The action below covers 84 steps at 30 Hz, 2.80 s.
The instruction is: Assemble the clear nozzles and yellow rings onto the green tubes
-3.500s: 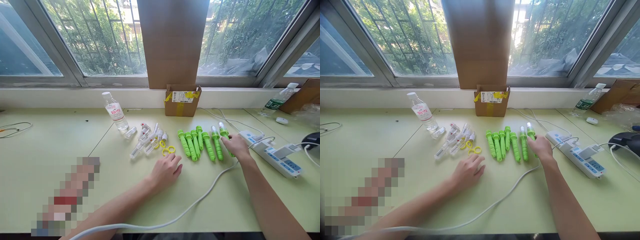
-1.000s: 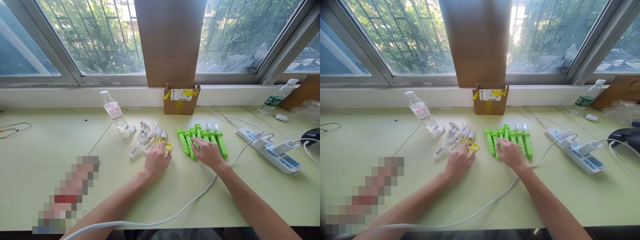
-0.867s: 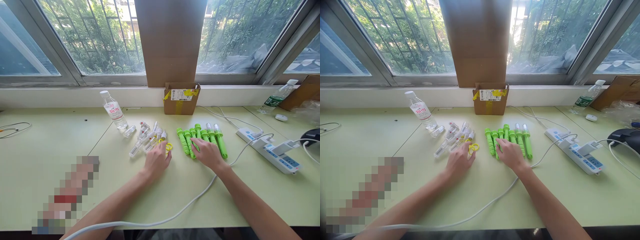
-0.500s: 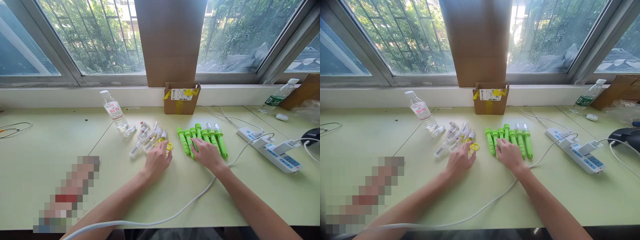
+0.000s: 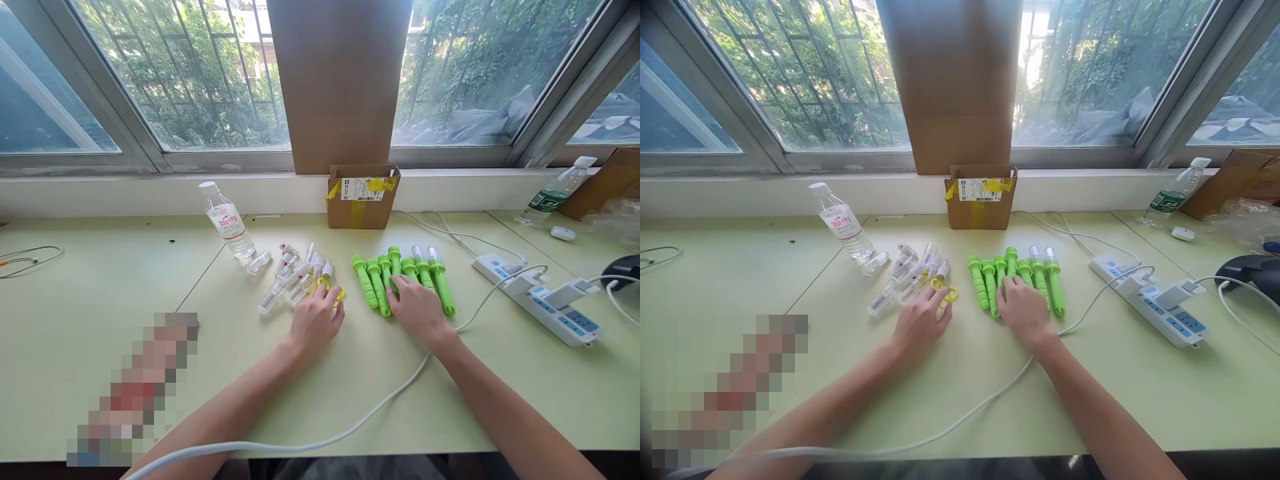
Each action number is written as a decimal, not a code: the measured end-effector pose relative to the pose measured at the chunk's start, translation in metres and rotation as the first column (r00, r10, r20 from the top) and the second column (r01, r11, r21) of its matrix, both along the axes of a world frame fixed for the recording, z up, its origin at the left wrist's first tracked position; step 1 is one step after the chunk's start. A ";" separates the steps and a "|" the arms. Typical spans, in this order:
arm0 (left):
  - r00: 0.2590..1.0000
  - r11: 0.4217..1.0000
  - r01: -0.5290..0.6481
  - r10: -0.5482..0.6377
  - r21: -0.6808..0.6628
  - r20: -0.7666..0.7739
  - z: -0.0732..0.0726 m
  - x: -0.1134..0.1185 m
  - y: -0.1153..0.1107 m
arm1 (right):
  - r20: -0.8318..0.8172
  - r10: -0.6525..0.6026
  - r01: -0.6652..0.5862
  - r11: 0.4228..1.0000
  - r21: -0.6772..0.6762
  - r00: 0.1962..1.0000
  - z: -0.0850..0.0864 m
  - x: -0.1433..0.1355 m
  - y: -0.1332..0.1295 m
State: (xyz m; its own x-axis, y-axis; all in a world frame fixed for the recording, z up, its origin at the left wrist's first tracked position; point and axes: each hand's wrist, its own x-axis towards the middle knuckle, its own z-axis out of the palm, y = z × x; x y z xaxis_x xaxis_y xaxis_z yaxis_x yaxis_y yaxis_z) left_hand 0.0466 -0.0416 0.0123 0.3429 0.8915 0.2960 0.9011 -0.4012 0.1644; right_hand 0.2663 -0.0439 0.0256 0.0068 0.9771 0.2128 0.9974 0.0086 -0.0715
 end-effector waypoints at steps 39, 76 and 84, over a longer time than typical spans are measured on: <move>0.997 0.995 0.040 -0.045 0.090 0.058 -0.006 0.000 0.002 | 0.088 -0.205 0.214 0.971 -0.110 0.975 0.001 0.015 0.012; 0.609 0.777 0.412 0.154 -0.476 0.778 0.009 -0.001 0.007 | -0.945 0.232 -0.471 0.877 0.100 0.232 -0.004 -0.040 -0.018; 0.393 0.695 0.531 0.305 -0.485 0.868 0.009 -0.002 0.009 | -0.990 0.137 -0.562 0.821 0.097 0.029 0.003 -0.038 -0.019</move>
